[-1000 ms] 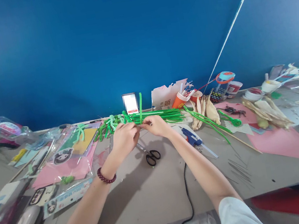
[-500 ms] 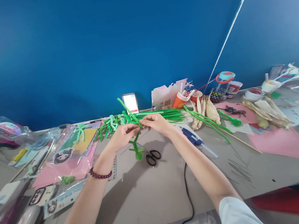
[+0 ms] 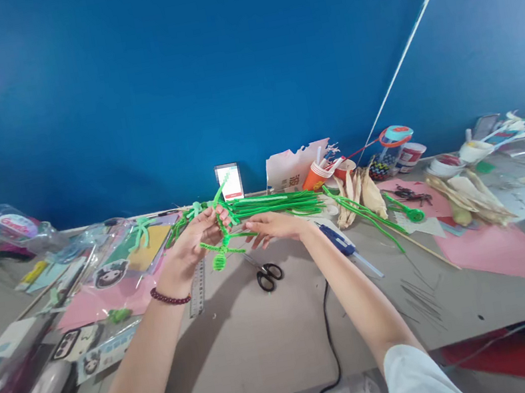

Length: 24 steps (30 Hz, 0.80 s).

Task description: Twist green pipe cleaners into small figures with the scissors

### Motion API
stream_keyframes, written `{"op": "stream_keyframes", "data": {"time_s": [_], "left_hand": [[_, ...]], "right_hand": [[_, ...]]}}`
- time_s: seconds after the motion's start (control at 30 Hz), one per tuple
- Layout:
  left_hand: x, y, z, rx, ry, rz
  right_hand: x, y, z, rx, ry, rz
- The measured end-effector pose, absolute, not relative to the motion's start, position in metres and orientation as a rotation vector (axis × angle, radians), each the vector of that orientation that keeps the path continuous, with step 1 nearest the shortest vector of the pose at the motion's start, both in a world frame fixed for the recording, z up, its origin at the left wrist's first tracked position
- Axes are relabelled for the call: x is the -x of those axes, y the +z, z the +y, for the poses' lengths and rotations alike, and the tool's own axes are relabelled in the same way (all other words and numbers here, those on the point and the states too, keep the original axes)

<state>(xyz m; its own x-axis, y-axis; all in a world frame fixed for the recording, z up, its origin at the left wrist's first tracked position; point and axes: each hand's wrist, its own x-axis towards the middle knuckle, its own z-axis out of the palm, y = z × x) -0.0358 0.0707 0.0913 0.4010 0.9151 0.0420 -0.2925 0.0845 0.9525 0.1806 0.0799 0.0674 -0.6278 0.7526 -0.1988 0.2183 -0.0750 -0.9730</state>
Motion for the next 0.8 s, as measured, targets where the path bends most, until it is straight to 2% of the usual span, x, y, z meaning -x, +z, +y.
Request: {"op": "stream_keyframes", "data": {"time_s": [0.2,0.8], "left_hand": [[0.041,0.083,0.081,-0.920,1.022,0.626],[0.007,0.075,0.068,-1.388,1.158,1.056]], "right_hand": [[-0.185,0.076,0.079,0.897,1.598,-1.699],[-0.152,0.063,0.078,0.739,1.371,-1.337]]}}
